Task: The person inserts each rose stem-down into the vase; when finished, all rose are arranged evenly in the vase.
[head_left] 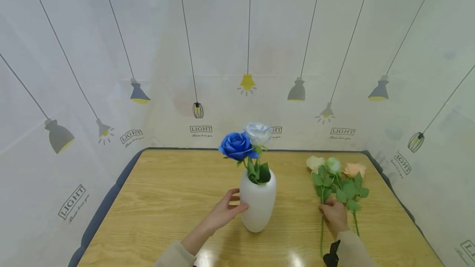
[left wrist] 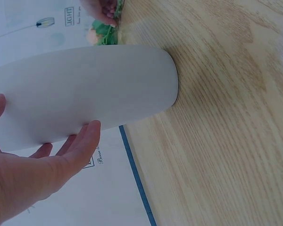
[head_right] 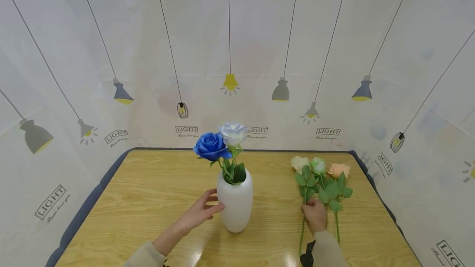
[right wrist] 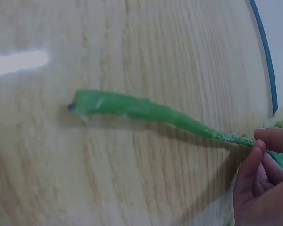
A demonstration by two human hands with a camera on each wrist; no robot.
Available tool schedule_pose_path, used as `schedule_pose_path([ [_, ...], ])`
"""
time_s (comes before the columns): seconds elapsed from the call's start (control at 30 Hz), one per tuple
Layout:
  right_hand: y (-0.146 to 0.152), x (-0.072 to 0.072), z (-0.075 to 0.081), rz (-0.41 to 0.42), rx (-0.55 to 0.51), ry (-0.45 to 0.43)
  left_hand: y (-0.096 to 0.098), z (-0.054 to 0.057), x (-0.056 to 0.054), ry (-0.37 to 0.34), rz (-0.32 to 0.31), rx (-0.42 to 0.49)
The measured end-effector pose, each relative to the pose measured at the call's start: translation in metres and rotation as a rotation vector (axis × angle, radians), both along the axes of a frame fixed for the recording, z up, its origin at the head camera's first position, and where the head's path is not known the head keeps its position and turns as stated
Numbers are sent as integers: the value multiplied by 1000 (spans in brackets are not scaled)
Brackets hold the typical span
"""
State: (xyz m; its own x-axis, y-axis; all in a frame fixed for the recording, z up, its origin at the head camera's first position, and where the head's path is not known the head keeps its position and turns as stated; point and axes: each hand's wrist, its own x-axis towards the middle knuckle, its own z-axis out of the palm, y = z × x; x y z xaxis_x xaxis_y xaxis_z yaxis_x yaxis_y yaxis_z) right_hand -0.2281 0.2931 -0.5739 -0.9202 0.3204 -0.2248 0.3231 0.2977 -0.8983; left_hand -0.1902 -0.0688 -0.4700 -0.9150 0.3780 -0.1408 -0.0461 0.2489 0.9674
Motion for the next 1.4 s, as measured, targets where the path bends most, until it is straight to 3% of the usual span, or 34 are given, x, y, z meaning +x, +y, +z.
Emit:
schedule_pose_path([
  [0.27,-8,3,7,28,-124,31,0,1,0,5,-2,4],
  [0.43,-17,7,22,92,-73,77,0,1,0,-5,0,2],
  [0.67,-35,6,37,136,-148,168,0,0,0,5,1,2],
  [0.83,-43,5,47,163,-138,227,0,-1,0,4,5,-1],
  [1.1,-56,3,80,162,-189,288,0,-2,0,5,3,4],
  [1.4,-68,8,116,197,-355,383,0,0,1,6,-2,4],
])
